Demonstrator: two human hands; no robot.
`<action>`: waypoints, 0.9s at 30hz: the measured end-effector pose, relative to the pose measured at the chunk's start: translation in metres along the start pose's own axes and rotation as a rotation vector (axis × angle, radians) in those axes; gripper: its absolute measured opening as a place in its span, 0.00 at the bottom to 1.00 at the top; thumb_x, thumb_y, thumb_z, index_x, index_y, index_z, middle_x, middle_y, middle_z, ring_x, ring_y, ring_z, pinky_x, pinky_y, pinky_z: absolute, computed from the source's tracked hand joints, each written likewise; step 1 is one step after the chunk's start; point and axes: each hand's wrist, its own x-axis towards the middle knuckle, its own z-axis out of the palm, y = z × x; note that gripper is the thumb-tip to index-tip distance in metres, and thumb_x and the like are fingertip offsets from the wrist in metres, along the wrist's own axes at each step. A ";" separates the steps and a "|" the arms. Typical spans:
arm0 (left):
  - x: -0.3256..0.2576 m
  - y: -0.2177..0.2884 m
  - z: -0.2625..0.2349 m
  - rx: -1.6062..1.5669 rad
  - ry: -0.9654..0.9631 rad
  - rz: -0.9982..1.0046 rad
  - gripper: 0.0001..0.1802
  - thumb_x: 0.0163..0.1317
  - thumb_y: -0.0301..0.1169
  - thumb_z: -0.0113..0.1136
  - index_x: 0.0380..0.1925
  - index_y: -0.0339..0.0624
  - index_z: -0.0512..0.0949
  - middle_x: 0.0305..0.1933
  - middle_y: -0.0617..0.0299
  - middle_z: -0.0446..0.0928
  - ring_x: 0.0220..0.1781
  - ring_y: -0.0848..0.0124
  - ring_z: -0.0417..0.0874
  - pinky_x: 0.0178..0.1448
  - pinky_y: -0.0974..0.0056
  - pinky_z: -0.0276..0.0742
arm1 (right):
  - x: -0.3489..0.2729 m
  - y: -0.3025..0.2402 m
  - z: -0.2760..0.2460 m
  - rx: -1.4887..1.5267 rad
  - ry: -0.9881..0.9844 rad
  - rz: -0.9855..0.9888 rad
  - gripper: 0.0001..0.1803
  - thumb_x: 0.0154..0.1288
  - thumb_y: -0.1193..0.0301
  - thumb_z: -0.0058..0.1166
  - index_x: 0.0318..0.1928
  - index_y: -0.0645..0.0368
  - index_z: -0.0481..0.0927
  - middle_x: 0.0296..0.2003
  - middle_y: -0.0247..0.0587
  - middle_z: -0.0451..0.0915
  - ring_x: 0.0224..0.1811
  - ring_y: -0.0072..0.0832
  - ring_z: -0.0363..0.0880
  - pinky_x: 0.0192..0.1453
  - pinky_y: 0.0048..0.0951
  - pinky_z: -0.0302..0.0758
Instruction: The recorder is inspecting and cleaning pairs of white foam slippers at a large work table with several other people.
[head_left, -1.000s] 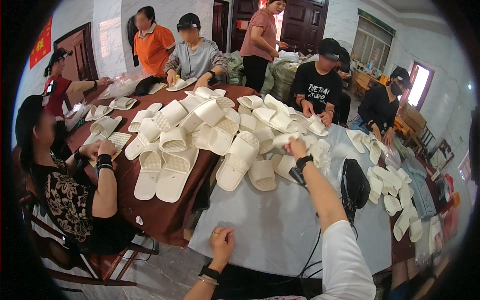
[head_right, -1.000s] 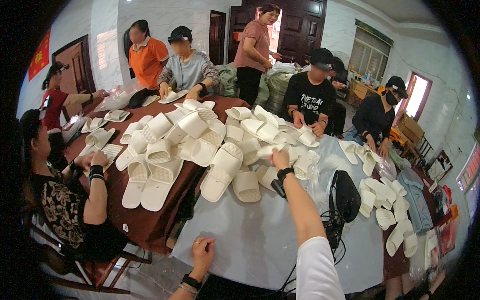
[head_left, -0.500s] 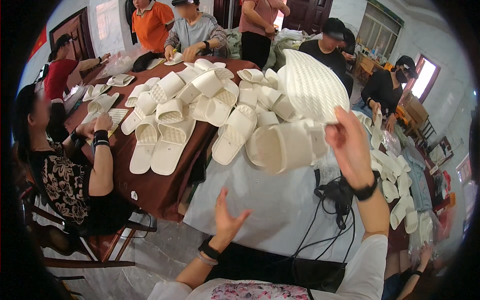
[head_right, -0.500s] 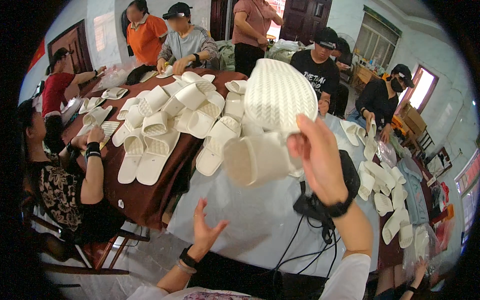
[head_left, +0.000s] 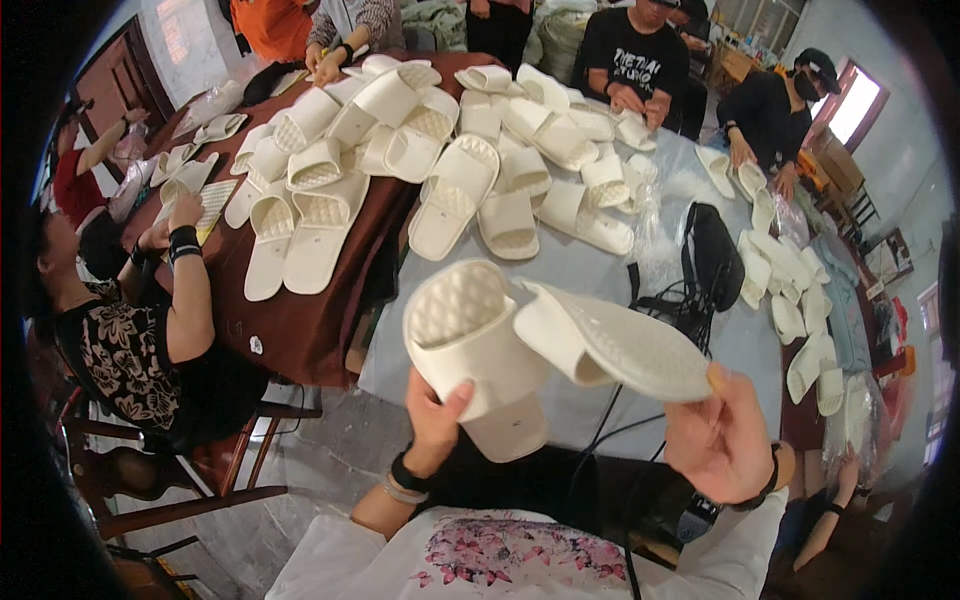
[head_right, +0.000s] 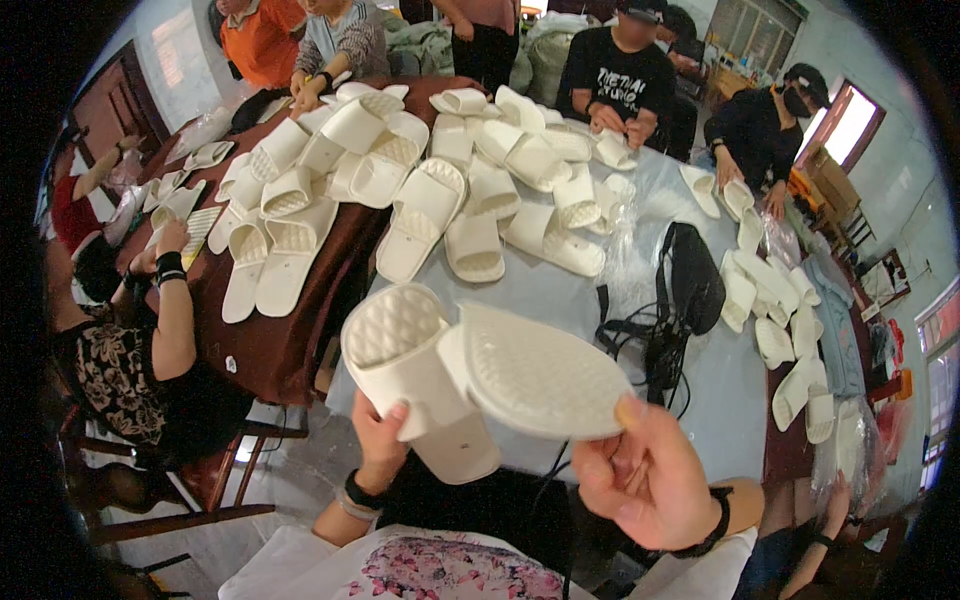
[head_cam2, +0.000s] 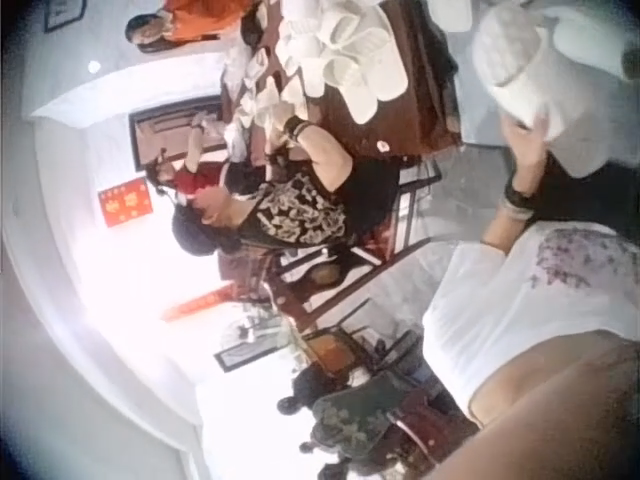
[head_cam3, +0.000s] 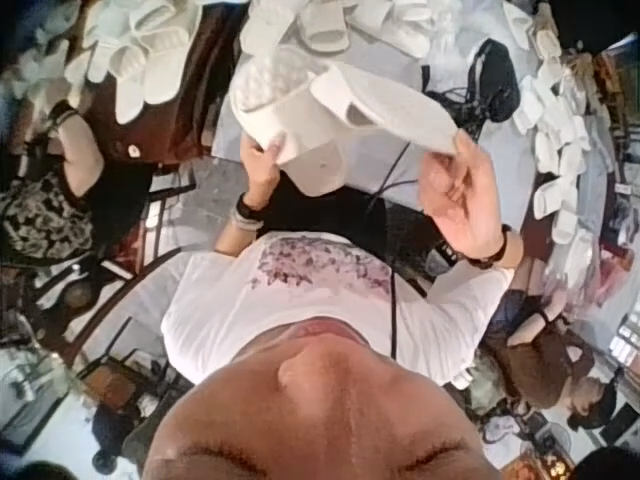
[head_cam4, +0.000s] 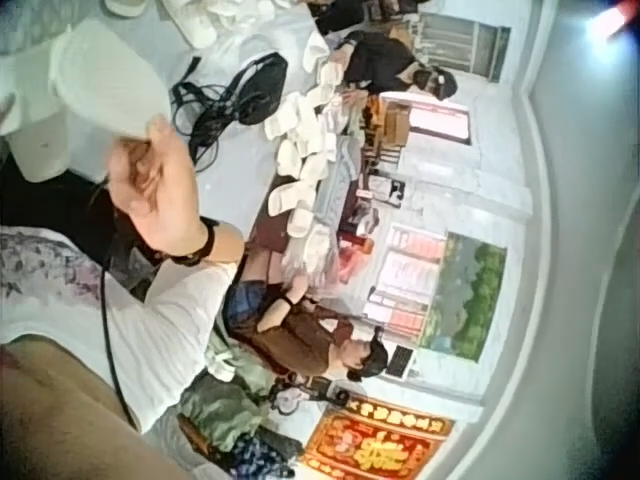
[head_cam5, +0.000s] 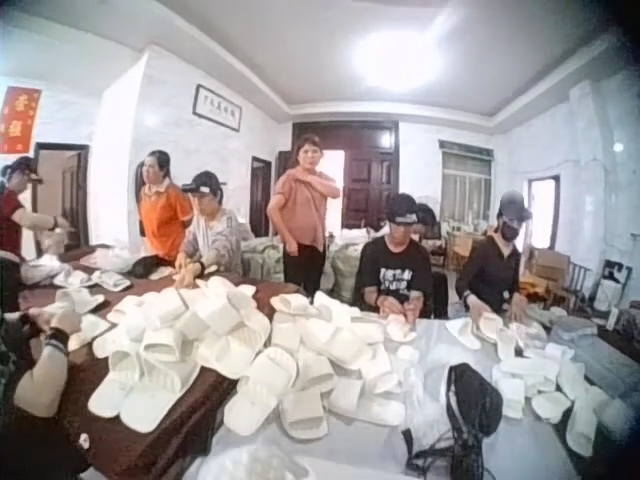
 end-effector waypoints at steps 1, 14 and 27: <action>0.004 0.007 -0.007 0.008 -0.001 -0.044 0.28 0.50 0.29 0.59 0.50 0.30 0.62 0.47 0.54 0.71 0.47 0.70 0.73 0.51 0.66 0.68 | 0.006 0.002 -0.004 -0.035 0.034 0.028 0.23 0.65 0.53 0.35 0.48 0.59 0.68 0.16 0.33 0.65 0.10 0.18 0.54 0.13 0.18 0.51; 0.059 -0.074 -0.036 0.886 0.002 0.066 0.42 0.52 0.42 0.60 0.56 0.21 0.52 0.58 0.33 0.57 0.62 0.46 0.56 0.64 0.56 0.52 | 0.194 0.037 -0.148 -1.669 0.344 -0.524 0.39 0.56 0.57 0.53 0.59 0.69 0.54 0.52 0.60 0.66 0.52 0.45 0.67 0.56 0.35 0.64; 0.000 -0.067 -0.015 1.338 -0.470 0.080 0.56 0.37 0.46 0.69 0.61 0.33 0.47 0.65 0.33 0.36 0.67 0.41 0.41 0.62 0.45 0.48 | 0.213 0.100 -0.172 -1.474 0.106 -0.340 0.43 0.53 0.61 0.55 0.58 0.75 0.46 0.45 0.71 0.66 0.48 0.55 0.68 0.52 0.43 0.66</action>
